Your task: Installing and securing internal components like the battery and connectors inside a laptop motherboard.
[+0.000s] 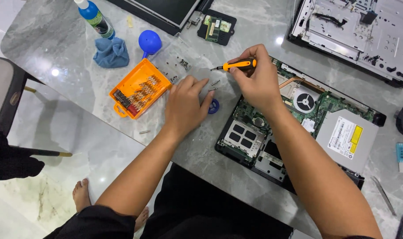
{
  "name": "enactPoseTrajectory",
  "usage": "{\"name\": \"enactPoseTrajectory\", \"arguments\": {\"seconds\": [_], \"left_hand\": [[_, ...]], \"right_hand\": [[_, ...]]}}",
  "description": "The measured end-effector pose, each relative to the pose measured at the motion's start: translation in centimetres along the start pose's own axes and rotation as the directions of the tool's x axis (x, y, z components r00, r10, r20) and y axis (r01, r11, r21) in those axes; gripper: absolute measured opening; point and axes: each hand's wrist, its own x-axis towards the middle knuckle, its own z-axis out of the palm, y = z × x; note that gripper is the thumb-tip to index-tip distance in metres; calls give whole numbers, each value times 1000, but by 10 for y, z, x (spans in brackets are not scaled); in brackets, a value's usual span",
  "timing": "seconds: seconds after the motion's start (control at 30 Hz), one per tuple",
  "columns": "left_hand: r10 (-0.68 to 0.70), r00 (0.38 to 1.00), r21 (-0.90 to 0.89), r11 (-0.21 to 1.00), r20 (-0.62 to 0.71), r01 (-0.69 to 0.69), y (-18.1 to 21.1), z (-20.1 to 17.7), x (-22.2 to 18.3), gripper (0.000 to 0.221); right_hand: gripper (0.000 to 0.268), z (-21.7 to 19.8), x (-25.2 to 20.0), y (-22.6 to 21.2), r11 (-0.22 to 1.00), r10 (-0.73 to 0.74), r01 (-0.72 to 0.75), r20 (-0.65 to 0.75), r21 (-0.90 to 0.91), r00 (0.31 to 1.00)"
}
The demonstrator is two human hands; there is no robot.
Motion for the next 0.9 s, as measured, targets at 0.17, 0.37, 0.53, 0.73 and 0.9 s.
{"name": "enactPoseTrajectory", "arguments": {"seconds": [0.17, 0.37, 0.53, 0.73, 0.9], "left_hand": [[12, 1000, -20, 1000, -18, -13, 4, -8, 3, 31], [3, 1000, -26, 1000, -10, -3, 3, -7, 3, 32], [-30, 995, -223, 975, -90, 9, 2, -6, 5, 24], [-125, 975, -591, 807, -182, -7, 12, -19, 15, 20], [-156, 984, -859, 511, -91, 2, 49, -16, 19, 21]], "right_hand": [[26, 3, -1, 8, 988, -148, 150, -61, 36, 987], [27, 3, 4, 11, 992, -116, 117, -40, 51, 993], [26, 0, -2, 5, 974, -22, 32, -50, 223, 999], [29, -15, -25, 3, 704, 225, -156, -10, 693, 974], [31, -37, -53, 3, 522, 270, -140, -7, 841, 963]]}}
